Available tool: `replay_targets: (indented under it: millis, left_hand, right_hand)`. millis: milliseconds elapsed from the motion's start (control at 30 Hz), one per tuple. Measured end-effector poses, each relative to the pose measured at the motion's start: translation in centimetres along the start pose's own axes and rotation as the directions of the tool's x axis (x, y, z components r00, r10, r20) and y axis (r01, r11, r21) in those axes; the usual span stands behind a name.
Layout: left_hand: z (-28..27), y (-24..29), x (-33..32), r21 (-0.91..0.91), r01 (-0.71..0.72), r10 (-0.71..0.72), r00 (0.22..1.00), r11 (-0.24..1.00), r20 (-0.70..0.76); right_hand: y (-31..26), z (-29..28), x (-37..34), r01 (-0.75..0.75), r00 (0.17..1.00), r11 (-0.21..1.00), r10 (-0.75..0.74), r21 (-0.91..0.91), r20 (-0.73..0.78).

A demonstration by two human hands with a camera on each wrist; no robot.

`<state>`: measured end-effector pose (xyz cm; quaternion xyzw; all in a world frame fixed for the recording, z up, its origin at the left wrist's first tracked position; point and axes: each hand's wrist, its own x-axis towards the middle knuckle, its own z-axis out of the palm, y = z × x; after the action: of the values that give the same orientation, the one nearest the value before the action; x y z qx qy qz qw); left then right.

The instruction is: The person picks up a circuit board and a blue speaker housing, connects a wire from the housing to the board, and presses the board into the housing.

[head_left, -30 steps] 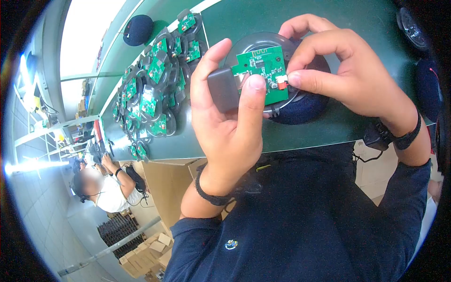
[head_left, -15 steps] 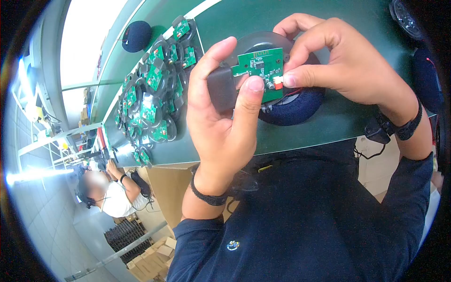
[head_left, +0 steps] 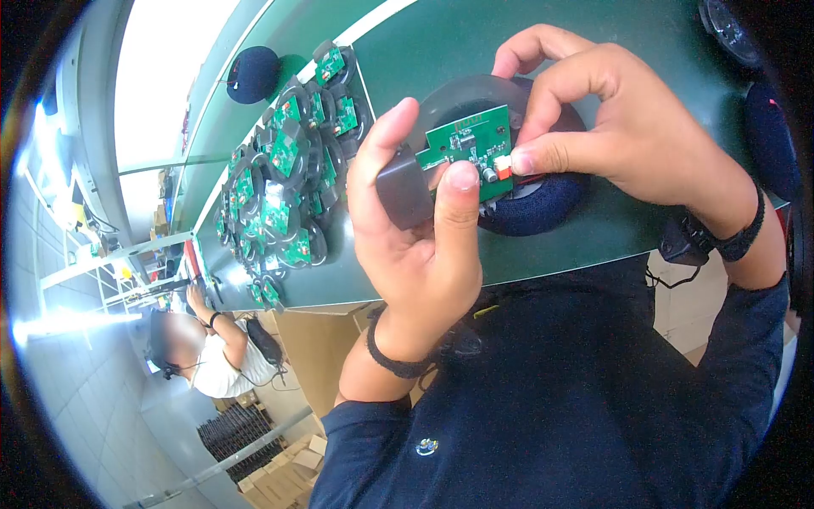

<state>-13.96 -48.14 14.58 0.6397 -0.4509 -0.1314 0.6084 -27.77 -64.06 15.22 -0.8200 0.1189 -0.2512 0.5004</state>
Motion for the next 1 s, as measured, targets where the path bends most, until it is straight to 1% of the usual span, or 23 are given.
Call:
replay_targets:
  millis: [100,167,200,267,300,333,367,400,433,467,500,533,567,667,700,733,800,833,867,900,933,967,1000]
  left_hand:
    - [0.4,0.1,0.0,-0.007,-0.033,0.033,0.999,0.999,-0.002]
    - [0.5,-0.5,0.1,0.056,-0.163,0.164,0.986,0.985,-0.023]
    - [0.3,-0.3,0.1,0.059,-0.158,0.159,0.987,0.986,-0.017]
    - [-0.2,0.3,0.4,0.097,-0.117,0.104,0.986,0.988,0.128]
    - [-0.3,0.0,0.3,0.186,-0.135,0.114,0.986,0.973,0.119]
    - [-0.4,0.0,0.4,0.182,-0.139,0.118,0.986,0.973,0.121]
    - [-0.7,0.3,0.7,0.134,-0.054,0.039,0.993,0.989,0.110]
    - [-1.0,0.4,0.8,0.088,0.033,-0.042,0.994,0.996,0.102]
    - [-1.3,-0.1,1.2,0.132,-0.041,0.027,0.994,0.990,0.110]
    - [-1.3,0.1,1.3,0.137,-0.043,0.028,0.993,0.990,0.111]
    - [-1.1,0.6,1.3,0.056,0.037,-0.043,0.994,0.998,0.097]
    - [-0.9,1.0,1.5,-0.029,0.117,-0.114,0.990,0.993,0.089]
    - [-1.2,1.6,1.6,-0.057,0.210,-0.204,0.974,0.976,0.104]
    - [-1.1,1.2,1.5,-0.094,0.253,-0.242,0.963,0.963,0.119]
    - [-1.3,1.0,1.4,-0.088,0.256,-0.244,0.961,0.963,0.127]
    - [-1.5,0.7,1.2,-0.111,0.270,-0.256,0.958,0.956,0.127]
    - [-1.5,0.3,1.0,-0.124,0.288,-0.270,0.953,0.950,0.138]
    - [-1.3,0.0,0.9,-0.108,0.223,-0.209,0.970,0.969,0.124]
    - [-1.3,-0.1,0.8,-0.092,0.159,-0.148,0.983,0.983,0.110]
    - [-1.6,-0.3,0.5,-0.090,0.144,-0.132,0.982,0.985,0.133]
    - [-1.7,-0.3,0.4,-0.085,0.144,-0.131,0.982,0.986,0.138]
    - [-1.5,-0.4,0.2,-0.085,0.111,-0.103,0.990,0.990,0.096]
    - [-1.2,-0.6,0.0,-0.083,0.078,-0.073,0.996,0.994,0.053]
  right_hand:
    - [0.0,-0.2,0.1,0.017,1.000,1.000,-0.017,-0.004,0.023]
    - [-0.1,-0.3,0.2,-0.056,0.997,0.996,0.053,0.064,0.060]
    - [0.1,-0.2,0.1,-0.061,0.997,0.996,0.057,0.071,0.058]
    - [0.5,-0.2,0.2,0.033,0.999,0.999,-0.033,-0.028,-0.001]
    - [0.5,-0.3,0.3,0.034,0.999,0.999,-0.034,-0.031,-0.009]
    - [0.4,-0.4,0.4,0.003,0.999,1.000,-0.004,0.019,0.040]
    - [0.4,-0.5,0.5,-0.031,0.995,0.997,0.024,0.071,0.095]
    - [0.5,-0.4,0.5,-0.030,0.995,0.997,0.023,0.072,0.097]
    - [0.7,-0.3,0.5,0.004,0.995,0.997,-0.011,0.076,0.095]
    - [1.0,-0.1,0.7,0.039,0.995,0.996,-0.046,0.081,0.092]
    - [1.0,-0.1,0.9,0.041,0.995,0.995,-0.049,0.087,0.091]
    - [1.1,-0.2,1.1,0.014,0.995,0.986,-0.030,0.168,0.093]
    - [1.2,-0.3,1.2,-0.015,0.995,0.969,-0.009,0.247,0.095]
    - [2.0,-0.3,1.3,0.020,0.992,0.962,-0.052,0.273,0.112]
    - [2.3,-0.1,1.2,0.099,0.990,0.972,-0.117,0.212,0.074]
    - [2.5,0.0,1.2,0.096,0.992,0.971,-0.112,0.217,0.064]
    - [2.8,-0.1,1.3,0.165,0.980,0.968,-0.183,0.188,0.084]
    - [2.7,-0.1,1.4,0.079,0.987,0.957,-0.115,0.281,0.114]
    - [3.5,0.0,1.4,0.075,0.989,0.955,-0.110,0.289,0.104]
    - [4.7,0.1,1.8,0.151,0.968,0.935,-0.205,0.321,0.142]
    - [4.2,0.2,2.5,0.224,0.937,0.908,-0.301,0.354,0.177]
    - [2.6,-2.4,1.8,0.150,0.905,0.859,-0.318,0.490,0.282]
    - [2.8,-2.4,1.9,0.209,0.894,0.870,-0.355,0.447,0.272]
